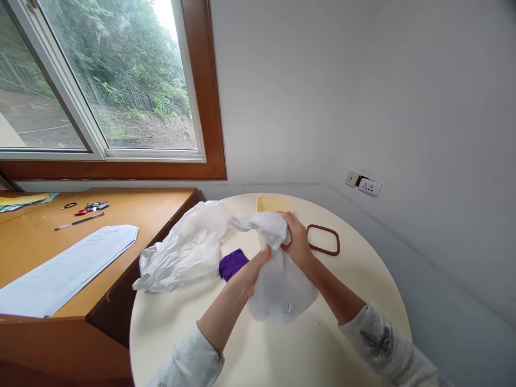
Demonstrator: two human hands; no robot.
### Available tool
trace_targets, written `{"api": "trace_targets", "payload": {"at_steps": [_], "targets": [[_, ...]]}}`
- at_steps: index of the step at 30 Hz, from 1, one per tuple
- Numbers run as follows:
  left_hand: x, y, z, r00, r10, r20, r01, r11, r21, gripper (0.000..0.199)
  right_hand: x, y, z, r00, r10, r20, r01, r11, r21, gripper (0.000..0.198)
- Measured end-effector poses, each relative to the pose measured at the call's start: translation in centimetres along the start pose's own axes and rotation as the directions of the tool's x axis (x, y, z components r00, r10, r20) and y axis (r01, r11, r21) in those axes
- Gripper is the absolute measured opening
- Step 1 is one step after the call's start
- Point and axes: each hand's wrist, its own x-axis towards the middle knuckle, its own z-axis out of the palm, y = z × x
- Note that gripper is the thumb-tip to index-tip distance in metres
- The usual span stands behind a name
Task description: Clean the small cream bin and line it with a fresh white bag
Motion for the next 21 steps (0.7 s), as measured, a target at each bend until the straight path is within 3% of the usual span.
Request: {"api": "trace_targets", "payload": {"at_steps": [4,8,11,13,16,18,21], "targets": [[-0.2,-0.1,1.1,0.987,-0.048,0.156,0.067,0.99,-0.12,0.064,0.1,-0.3,0.9,0.999,0.029,-0.038,-0.028,0.999,0.026,0.037],[-0.2,0.1,1.6,0.995,-0.083,0.055,0.088,0.992,-0.095,0.056,0.6,-0.9,1.3,0.995,0.09,-0.031,-0.084,0.984,0.158,0.038],[-0.6,0.5,1.6,0.987,-0.148,0.061,0.15,0.988,-0.021,0.044,1.2,-1.1,1.1,0.979,0.202,-0.036,-0.181,0.934,0.308,0.031],[-0.9,0.8,1.4,0.972,-0.211,0.106,0.21,0.977,0.018,0.037,1.6,-1.0,0.8,0.949,0.313,-0.04,-0.269,0.868,0.417,0.023],[-1.1,1.2,0.7,0.964,-0.255,0.071,0.249,0.965,0.077,0.025,2.3,-0.5,-0.3,0.879,0.476,-0.037,-0.376,0.737,0.561,0.021],[-1.1,1.4,0.2,0.968,-0.247,0.048,0.24,0.963,0.118,0.016,2.7,0.1,-1.6,0.83,0.555,-0.053,-0.403,0.664,0.63,0.027],[-1.1,1.9,-0.7,0.959,-0.252,0.129,0.233,0.961,0.146,0.021,2.9,1.3,-4.1,0.789,0.611,-0.066,-0.414,0.607,0.679,0.032]]}}
